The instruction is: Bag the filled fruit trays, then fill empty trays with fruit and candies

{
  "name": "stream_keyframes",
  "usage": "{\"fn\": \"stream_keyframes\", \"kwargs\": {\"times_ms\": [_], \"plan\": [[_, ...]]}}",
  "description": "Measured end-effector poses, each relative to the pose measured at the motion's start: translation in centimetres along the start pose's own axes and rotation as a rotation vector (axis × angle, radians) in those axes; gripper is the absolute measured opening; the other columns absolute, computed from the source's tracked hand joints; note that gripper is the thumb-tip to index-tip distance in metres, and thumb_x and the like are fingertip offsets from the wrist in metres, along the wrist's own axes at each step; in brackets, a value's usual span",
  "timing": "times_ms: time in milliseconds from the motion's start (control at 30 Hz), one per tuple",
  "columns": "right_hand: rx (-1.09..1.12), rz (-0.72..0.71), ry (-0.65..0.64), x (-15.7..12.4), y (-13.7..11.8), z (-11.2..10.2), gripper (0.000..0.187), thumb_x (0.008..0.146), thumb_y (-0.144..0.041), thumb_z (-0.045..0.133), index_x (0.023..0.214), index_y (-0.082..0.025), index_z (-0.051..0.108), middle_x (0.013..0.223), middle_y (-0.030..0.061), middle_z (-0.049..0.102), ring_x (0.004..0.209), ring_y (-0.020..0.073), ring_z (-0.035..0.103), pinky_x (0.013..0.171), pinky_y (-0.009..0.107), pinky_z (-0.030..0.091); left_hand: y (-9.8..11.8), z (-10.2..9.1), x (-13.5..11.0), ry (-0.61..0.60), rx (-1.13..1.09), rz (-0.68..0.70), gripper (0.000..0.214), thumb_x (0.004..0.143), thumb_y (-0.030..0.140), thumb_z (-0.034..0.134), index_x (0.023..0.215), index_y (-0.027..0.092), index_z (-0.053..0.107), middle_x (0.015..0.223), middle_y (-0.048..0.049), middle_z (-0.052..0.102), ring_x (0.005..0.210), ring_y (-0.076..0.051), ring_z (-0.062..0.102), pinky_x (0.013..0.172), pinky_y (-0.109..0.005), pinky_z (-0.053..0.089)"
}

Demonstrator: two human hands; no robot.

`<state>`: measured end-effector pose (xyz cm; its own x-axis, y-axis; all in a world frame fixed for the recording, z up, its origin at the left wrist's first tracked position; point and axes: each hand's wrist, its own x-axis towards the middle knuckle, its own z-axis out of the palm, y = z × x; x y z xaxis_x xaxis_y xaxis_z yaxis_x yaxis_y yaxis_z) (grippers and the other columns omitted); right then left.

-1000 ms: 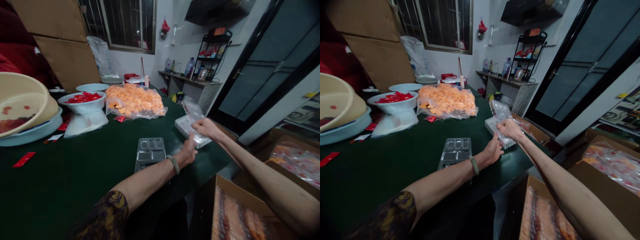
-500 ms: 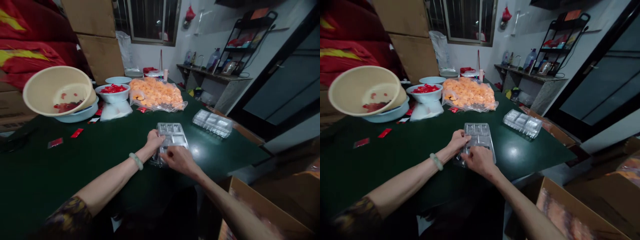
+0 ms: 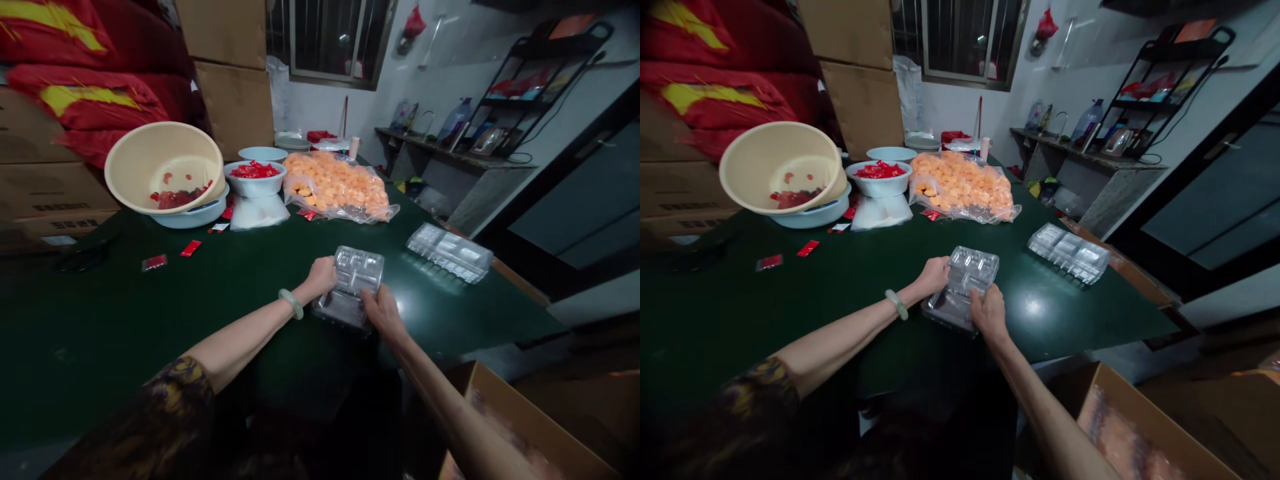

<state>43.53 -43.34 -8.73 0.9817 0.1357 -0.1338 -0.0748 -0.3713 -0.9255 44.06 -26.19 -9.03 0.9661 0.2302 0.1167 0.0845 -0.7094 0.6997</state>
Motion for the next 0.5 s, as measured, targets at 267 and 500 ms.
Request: {"fn": "stream_keyframes", "kwargs": {"times_ms": [267, 500], "plan": [[0.363, 0.054, 0.064, -2.2, -0.8, 0.6, 0.030, 0.062, -0.041, 0.061, 0.076, -0.018, 0.047, 0.058, 0.0006, 0.056, 0.052, 0.0165, 0.056, 0.048, 0.029, 0.047, -0.1, 0.3, -4.1, 0.030, -0.096, 0.119, 0.021, 0.082, 0.015, 0.042, 0.082, 0.016, 0.062, 0.085, -0.0081, 0.063, 0.085, -0.021, 0.055, 0.088, -0.037, 0.036], [-0.138, -0.421, -0.010, -5.0, -10.4, 3.7, 0.030, 0.062, -0.032, 0.062, 0.083, -0.021, 0.043, 0.068, -0.0021, 0.055, 0.056, 0.0134, 0.050, 0.053, 0.025, 0.038, 1.5, -5.2, -8.1, 0.156, -1.042, -0.112, 0.054, 0.077, 0.050, 0.059, 0.121, 0.021, 0.052, 0.101, -0.0059, 0.062, 0.094, -0.021, 0.057, 0.084, -0.033, 0.042]]}}
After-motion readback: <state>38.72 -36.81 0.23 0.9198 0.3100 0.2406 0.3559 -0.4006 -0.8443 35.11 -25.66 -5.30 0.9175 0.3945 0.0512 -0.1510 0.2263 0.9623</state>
